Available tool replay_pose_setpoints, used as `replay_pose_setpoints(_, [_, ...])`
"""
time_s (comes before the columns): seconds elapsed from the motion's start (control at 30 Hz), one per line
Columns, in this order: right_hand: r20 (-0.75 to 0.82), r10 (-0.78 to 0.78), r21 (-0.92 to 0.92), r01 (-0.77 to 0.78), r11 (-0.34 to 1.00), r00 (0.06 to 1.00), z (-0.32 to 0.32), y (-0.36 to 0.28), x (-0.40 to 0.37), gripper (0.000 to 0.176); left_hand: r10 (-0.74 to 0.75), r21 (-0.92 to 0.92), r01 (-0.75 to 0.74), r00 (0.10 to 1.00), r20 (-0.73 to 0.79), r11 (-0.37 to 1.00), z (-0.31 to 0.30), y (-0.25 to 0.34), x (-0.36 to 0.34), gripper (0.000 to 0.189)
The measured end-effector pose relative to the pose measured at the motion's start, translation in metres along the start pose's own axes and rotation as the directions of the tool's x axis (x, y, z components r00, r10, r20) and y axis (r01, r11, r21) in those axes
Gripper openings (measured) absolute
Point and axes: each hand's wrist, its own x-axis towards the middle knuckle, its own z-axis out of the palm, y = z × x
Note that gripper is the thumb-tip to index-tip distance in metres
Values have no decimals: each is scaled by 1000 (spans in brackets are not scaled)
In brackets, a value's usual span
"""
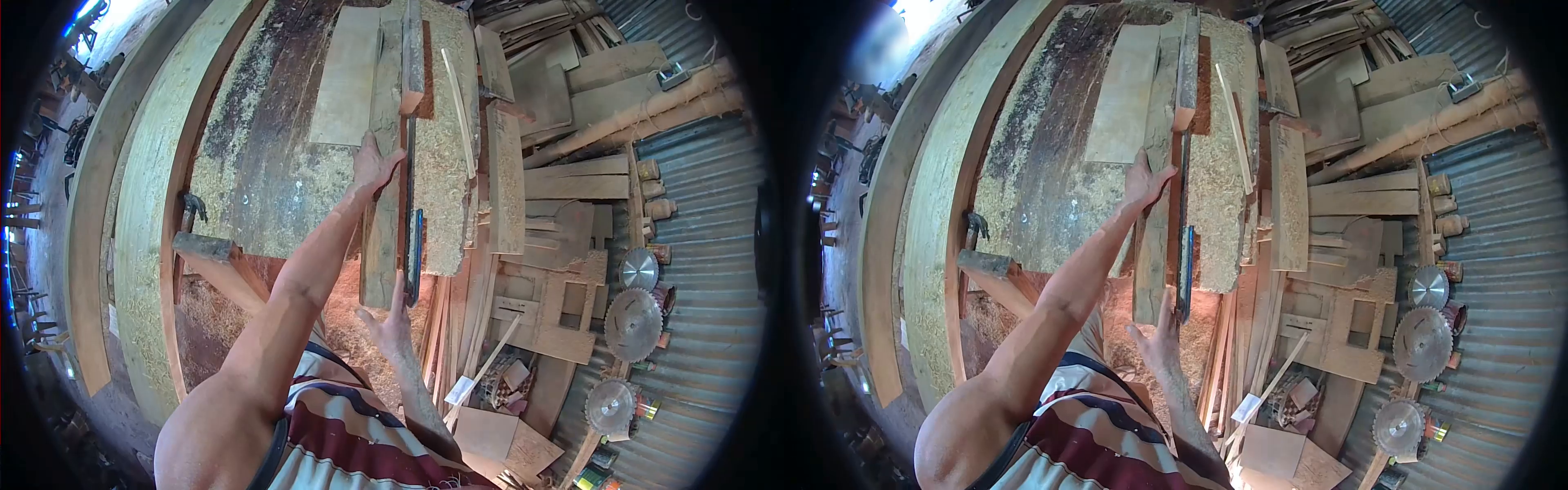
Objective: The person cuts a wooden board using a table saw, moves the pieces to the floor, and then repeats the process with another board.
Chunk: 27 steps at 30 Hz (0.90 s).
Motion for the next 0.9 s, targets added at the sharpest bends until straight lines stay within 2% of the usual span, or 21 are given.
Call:
replay_pose_setpoints(0.13, [46,-185,-334,190,923,982,6,28,8,88,21,0,-21,1000,-16,1000,5,-6,16,116])
replay_pose_setpoints(0.2, [59,-301,-466,293,835,952,6,37,14,86,42,-16,-44,994,-104,999,9,-7,26,101])
replay_pose_setpoints(0.23, [53,-307,-475,295,829,950,5,35,16,85,50,-26,-54,988,-143,998,10,-3,26,94])
replay_pose_setpoints(0.33, [41,-329,-499,305,811,943,7,31,32,85,48,29,-47,997,-57,998,-1,5,36,104])
replay_pose_setpoints(0.43, [9,-374,-517,324,792,928,8,26,48,86,42,12,-42,999,-7,999,-7,9,51,105])
replay_pose_setpoints(0.53, [37,-346,-517,314,796,938,8,24,61,85,9,70,-9,1000,-6,998,-2,6,71,105])
replay_pose_setpoints(0.63, [60,-308,-464,300,834,949,10,27,77,87,-43,22,43,999,17,999,-10,17,78,111])
replay_pose_setpoints(0.73, [116,-275,-474,296,829,955,7,24,92,88,105,149,-96,993,-49,984,6,-4,107,122])
replay_pose_setpoints(0.83, [80,-293,-452,297,841,953,9,21,102,84,51,71,-48,998,-33,996,-8,10,104,123])
replay_pose_setpoints(0.9, [58,-311,-478,300,826,948,12,24,108,80,-34,-45,36,999,38,998,-24,22,70,118])
